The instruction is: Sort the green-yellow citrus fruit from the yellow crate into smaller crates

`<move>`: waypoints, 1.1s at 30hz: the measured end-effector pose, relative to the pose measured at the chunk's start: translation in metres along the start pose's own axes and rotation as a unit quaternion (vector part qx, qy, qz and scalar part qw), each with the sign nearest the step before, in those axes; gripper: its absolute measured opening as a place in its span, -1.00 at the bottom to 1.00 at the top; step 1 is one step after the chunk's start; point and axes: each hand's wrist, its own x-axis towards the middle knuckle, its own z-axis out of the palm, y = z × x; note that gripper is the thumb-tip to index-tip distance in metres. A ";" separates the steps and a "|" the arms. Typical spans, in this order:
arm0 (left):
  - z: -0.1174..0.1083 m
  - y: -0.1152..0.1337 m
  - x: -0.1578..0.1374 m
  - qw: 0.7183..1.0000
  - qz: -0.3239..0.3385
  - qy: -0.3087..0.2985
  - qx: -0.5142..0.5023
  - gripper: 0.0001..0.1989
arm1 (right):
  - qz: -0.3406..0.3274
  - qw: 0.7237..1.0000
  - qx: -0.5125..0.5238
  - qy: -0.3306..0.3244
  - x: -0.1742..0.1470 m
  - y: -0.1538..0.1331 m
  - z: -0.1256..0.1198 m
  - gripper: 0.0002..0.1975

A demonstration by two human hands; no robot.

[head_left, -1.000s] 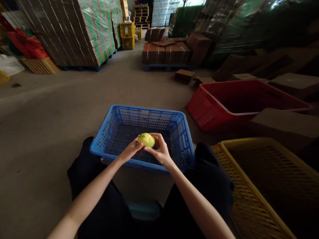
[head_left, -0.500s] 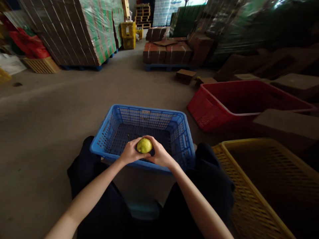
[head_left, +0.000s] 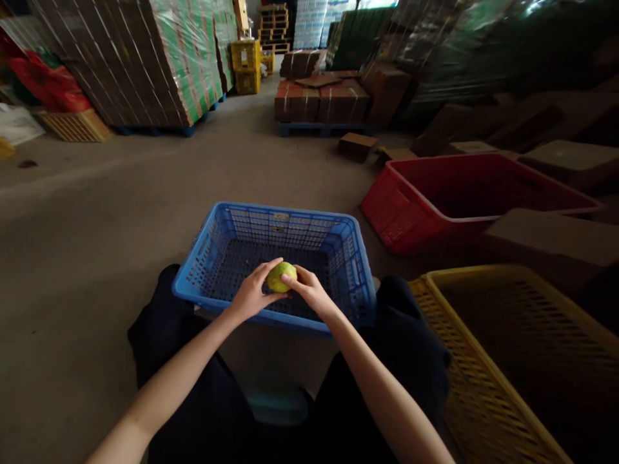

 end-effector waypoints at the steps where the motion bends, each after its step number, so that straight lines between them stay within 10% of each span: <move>1: -0.001 0.000 0.001 0.999 -0.022 -0.006 -0.035 -0.27 | -0.006 1.000 0.015 0.012 -0.001 -0.002 0.001 -0.57; 13: -0.008 -0.002 0.007 0.839 -0.326 -0.132 -0.416 -0.28 | -0.184 0.972 -0.147 0.026 -0.011 -0.002 0.002 -0.30; 20: -0.018 0.009 0.005 0.873 -0.275 -0.032 -0.401 -0.43 | -0.222 0.959 -0.178 0.008 -0.007 -0.002 0.002 -0.43; 26: -0.012 0.010 0.004 0.944 -0.183 0.040 -0.270 -0.37 | -0.026 0.999 0.041 0.016 0.001 0.000 -0.002 -0.52; 33: -0.009 0.015 -0.003 0.997 -0.023 0.001 -0.072 -0.38 | 0.203 0.965 0.154 -0.068 0.005 0.005 -0.002 -0.39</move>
